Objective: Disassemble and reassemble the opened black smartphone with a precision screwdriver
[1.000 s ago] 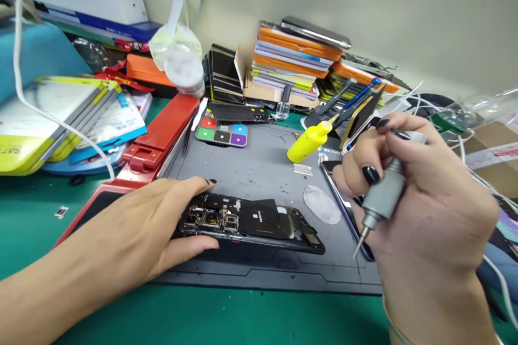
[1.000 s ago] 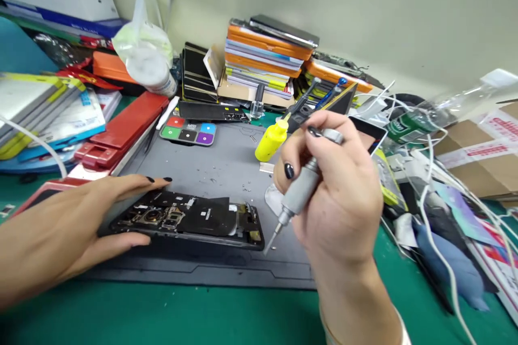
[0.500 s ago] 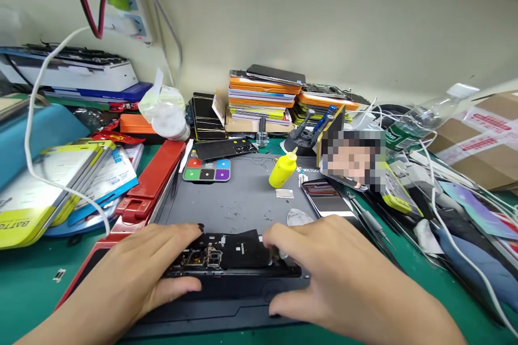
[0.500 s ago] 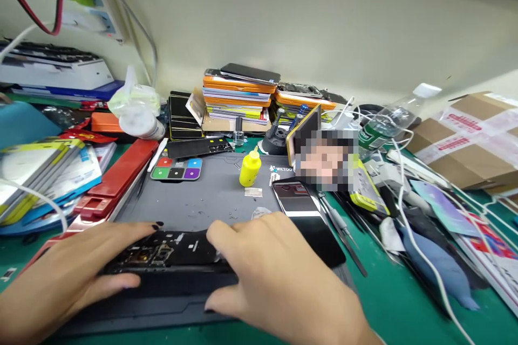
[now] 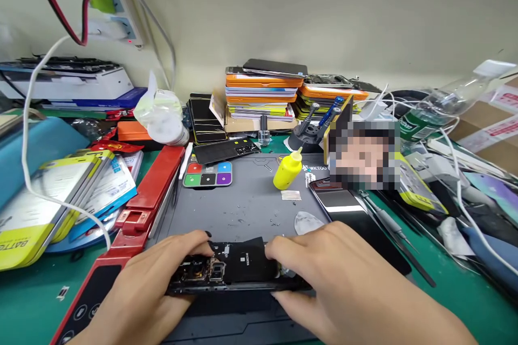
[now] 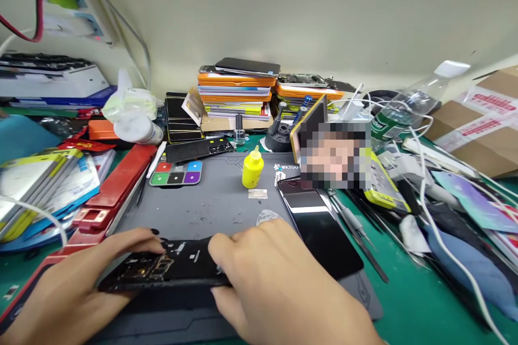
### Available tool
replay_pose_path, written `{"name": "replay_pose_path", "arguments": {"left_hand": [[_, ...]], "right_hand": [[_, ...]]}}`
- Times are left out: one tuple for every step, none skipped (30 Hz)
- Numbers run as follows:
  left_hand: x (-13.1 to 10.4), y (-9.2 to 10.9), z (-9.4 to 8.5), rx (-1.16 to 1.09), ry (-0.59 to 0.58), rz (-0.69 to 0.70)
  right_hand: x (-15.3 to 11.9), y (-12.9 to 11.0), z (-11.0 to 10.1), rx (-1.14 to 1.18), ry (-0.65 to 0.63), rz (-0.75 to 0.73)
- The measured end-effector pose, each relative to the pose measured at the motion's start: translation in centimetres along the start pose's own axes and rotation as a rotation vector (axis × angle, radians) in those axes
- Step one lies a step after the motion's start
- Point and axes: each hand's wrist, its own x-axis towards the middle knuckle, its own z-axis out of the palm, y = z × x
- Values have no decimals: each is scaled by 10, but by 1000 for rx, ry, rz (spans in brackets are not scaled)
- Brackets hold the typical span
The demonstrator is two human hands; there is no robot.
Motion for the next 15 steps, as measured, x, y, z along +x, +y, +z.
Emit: {"name": "replay_pose_path", "arguments": {"left_hand": [[-1, -1, 0, 1, -8, -7], [-2, -2, 0, -1, -20, -7], [-3, -2, 0, -6, -28, -7], [-4, -3, 1, -9, -25, -12], [-4, -4, 1, -14, -24, -21], [-5, -5, 2, -20, -17, -30], [-5, -6, 2, -25, -10, -39], [-4, -6, 2, -28, -13, -41], [-4, -5, 3, -28, -15, -41], [-4, -5, 3, -25, -16, -39], [-3, -4, 4, -18, -14, -39], [-3, -3, 4, -6, -12, -41], [-3, -1, 4, 9, -10, -42], [-3, 0, 4, 26, -7, -46], [-4, 0, 4, 40, -9, -47]], "right_hand": [[0, 0, 1, 0, 6, -3], [0, 0, 1, -1, 13, -6], [0, -1, 1, -4, 21, -8], [0, -1, 1, -6, 30, -13], [1, -1, 1, -10, 39, -13], [1, -1, 1, -8, 44, -16], [1, -1, 1, -1, 50, -19], [2, -1, 1, 8, 50, -17], [2, -1, 1, 16, 50, -12], [3, 0, 0, 23, 50, -9], [3, 0, 0, 32, 46, -12], [4, 1, 1, 39, 41, -20], [4, 2, 1, 40, 40, -20], [4, 2, 1, 45, 37, -26], [4, 3, 2, 49, 33, -29]]}}
